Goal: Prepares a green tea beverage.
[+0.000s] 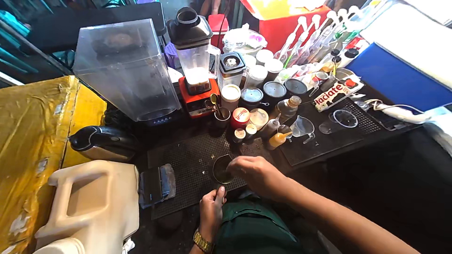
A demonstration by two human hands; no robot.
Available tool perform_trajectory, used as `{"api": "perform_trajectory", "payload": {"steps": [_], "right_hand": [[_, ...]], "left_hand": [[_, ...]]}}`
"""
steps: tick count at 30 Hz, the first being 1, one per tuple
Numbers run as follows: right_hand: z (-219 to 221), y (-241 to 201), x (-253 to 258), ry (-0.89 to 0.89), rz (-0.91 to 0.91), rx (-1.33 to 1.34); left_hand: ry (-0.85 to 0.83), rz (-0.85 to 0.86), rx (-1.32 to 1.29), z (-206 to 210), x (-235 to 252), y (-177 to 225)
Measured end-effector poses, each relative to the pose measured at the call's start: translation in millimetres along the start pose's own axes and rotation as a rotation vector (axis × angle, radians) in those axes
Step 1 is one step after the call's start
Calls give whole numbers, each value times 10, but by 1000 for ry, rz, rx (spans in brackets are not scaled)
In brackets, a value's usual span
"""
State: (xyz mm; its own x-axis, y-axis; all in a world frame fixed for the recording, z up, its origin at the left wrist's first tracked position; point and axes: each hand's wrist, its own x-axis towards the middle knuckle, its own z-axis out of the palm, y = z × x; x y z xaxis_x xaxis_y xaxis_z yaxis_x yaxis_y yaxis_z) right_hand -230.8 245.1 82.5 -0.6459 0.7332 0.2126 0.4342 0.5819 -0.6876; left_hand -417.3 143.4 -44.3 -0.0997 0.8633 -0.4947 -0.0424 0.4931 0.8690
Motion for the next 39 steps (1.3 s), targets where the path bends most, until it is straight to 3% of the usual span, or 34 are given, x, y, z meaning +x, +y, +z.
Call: {"api": "perform_trajectory", "payload": {"steps": [2, 7, 10, 12, 16, 21, 26, 31, 35, 39], "right_hand": [[-90, -55, -56, -57, 30, -32], [-187, 44, 103, 145, -7, -165], [-101, -29, 46, -26, -27, -27], [-171, -77, 14, -62, 4, -90], [-200, 1, 169, 121, 8, -181], [-141, -103, 90, -99, 29, -39], [-216, 44, 149, 181, 20, -151], [45, -44, 19, 71, -32, 29], [-38, 78, 78, 204, 4, -34], [50, -8, 18, 132, -24, 22]], "left_hand": [[8, 8, -38, -9, 0, 10], [-22, 2, -26, 5, -11, 7], [-8, 18, -66, 3, -4, 39], [-1, 12, -80, -19, -4, 54], [-39, -2, -24, -33, -24, -6], [-22, -26, -81, -48, -17, 74], [-39, -28, -74, -33, -15, 72], [-23, -40, -143, -32, -6, 162], [-38, -37, -118, -29, -16, 142], [-22, -43, -145, -4, -36, 168]]}}
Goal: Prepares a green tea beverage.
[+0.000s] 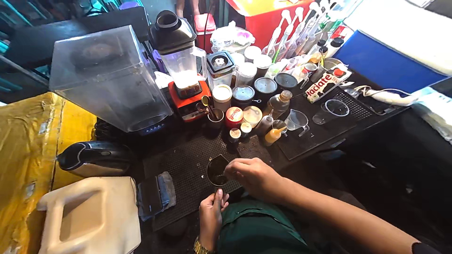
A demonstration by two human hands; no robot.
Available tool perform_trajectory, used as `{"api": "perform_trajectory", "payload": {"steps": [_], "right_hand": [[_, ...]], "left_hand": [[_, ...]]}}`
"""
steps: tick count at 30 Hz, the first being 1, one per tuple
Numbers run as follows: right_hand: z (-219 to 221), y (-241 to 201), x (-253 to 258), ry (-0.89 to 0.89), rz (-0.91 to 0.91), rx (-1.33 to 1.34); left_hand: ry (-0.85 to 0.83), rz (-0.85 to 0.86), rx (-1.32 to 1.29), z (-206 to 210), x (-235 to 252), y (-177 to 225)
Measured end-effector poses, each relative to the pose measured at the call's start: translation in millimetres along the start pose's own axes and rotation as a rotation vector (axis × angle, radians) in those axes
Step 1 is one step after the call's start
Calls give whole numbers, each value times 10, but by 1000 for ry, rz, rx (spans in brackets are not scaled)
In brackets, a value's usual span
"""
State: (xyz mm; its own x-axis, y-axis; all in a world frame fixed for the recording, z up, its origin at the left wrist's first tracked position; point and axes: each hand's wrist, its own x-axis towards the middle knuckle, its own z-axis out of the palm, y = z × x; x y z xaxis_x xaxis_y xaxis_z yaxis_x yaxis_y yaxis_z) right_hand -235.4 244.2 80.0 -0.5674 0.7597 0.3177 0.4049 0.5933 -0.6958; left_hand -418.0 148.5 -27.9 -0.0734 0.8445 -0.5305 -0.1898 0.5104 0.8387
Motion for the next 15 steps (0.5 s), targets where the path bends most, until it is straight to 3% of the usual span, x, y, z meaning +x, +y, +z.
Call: {"api": "perform_trajectory", "payload": {"steps": [4, 8, 12, 15], "right_hand": [[-34, 60, 37, 71, 47, -47], [9, -30, -1, -37, -1, -4], [-57, 55, 53, 90, 49, -69], [14, -15, -37, 7, 8, -9]], "left_hand": [[10, -23, 8, 0, -13, 7], [20, -24, -11, 5, -30, -5], [29, -12, -6, 8, -50, -22], [42, 3, -19, 4, -64, -39]]}}
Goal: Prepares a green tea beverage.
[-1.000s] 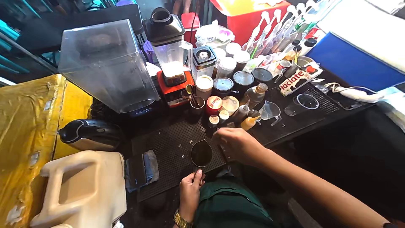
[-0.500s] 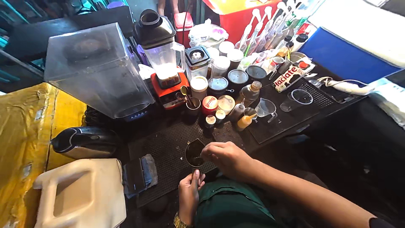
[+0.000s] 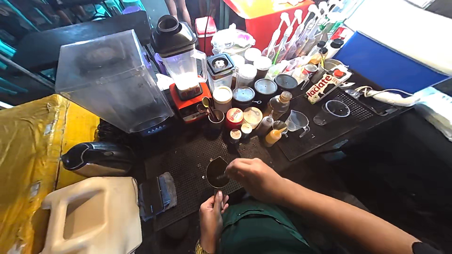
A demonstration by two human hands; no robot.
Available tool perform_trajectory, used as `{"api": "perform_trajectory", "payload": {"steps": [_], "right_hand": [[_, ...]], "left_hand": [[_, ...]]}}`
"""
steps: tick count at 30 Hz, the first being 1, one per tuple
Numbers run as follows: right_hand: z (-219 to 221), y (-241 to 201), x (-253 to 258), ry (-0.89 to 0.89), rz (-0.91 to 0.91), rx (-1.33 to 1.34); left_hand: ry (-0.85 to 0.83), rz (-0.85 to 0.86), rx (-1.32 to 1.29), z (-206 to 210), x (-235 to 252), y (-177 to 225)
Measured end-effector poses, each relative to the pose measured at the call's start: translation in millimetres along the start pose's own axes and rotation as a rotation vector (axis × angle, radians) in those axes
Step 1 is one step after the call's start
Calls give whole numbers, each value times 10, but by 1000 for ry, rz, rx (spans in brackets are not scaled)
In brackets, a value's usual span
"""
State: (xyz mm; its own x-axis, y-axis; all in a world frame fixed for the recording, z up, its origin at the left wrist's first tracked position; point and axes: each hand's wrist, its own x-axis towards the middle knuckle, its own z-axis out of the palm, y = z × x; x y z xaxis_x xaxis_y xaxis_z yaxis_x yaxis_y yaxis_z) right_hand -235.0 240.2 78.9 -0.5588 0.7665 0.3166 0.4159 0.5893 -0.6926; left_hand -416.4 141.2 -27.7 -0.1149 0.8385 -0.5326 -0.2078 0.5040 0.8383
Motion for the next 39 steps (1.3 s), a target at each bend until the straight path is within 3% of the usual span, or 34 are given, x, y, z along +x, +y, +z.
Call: {"api": "perform_trajectory", "payload": {"steps": [5, 8, 19, 22, 25, 30, 33, 37, 39], "right_hand": [[-16, 59, -38, 115, 29, -56], [38, 3, -126, 64, -5, -10], [3, 49, -71, 154, 36, -50], [56, 3, -82, 93, -13, 5], [13, 45, -34, 174, 24, -21], [89, -22, -38, 152, -87, 23], [46, 10, 21, 249, -65, -17], [130, -45, -18, 203, -143, 6], [59, -24, 22, 280, -136, -8]], "left_hand": [[3, 50, 9, -24, 15, -43], [14, 75, 21, -27, 32, -61], [-4, 111, 73, -54, 45, -77], [3, 119, 113, -61, 39, -68], [13, 173, 169, -68, 56, -98], [36, 277, 195, -97, 104, -97], [33, 327, 203, -127, 147, -76], [72, 367, 160, -116, 172, -12], [82, 396, 154, -115, 183, 11]]}}
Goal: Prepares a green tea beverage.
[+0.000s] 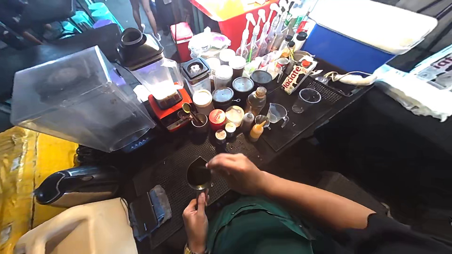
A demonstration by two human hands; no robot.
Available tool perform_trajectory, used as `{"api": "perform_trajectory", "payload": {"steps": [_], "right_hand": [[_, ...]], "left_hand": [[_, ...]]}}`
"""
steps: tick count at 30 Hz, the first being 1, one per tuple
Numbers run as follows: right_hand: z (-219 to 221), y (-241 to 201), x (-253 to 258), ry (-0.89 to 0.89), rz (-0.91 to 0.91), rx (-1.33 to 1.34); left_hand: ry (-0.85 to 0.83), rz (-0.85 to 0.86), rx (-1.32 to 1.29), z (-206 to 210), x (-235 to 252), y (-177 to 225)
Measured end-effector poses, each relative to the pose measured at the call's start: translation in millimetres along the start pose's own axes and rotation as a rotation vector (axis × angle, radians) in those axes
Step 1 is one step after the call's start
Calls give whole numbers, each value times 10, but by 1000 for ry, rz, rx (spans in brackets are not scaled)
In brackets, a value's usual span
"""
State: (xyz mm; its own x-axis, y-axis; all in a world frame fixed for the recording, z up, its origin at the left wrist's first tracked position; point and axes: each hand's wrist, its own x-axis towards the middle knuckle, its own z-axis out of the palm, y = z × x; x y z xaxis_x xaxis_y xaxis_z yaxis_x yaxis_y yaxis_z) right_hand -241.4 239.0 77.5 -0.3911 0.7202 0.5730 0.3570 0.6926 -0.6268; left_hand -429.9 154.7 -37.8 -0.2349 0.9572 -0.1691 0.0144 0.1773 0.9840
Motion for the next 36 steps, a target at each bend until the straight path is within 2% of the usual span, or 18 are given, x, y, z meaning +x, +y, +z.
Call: {"api": "perform_trajectory", "payload": {"steps": [2, 5, 9, 12, 15, 24, 29, 32, 36], "right_hand": [[-48, 4, 33, 40, -6, -26], [-4, -65, -37, -21, -67, 3], [-106, -32, 5, 66, -61, -57], [-90, -71, -77, 22, -99, -43], [-151, -52, -80, 80, -71, -60], [-132, -181, -136, -25, -147, -118], [-189, -175, -70, -10, -103, -119], [-247, -197, -52, -100, -47, -111], [-303, -96, -35, -229, 38, -28]], "left_hand": [[17, 19, -17, 8, 14, 29], [33, 37, -60, 12, 44, 41], [45, 79, -60, 39, 72, 83], [55, 86, -56, 27, 88, 113], [58, 121, -21, 6, 105, 115], [102, 183, 93, -46, 156, 209], [59, 198, 167, -105, 129, 261], [-62, 88, 193, -230, 45, 311], [-278, -296, 1, -422, -205, 375]]}}
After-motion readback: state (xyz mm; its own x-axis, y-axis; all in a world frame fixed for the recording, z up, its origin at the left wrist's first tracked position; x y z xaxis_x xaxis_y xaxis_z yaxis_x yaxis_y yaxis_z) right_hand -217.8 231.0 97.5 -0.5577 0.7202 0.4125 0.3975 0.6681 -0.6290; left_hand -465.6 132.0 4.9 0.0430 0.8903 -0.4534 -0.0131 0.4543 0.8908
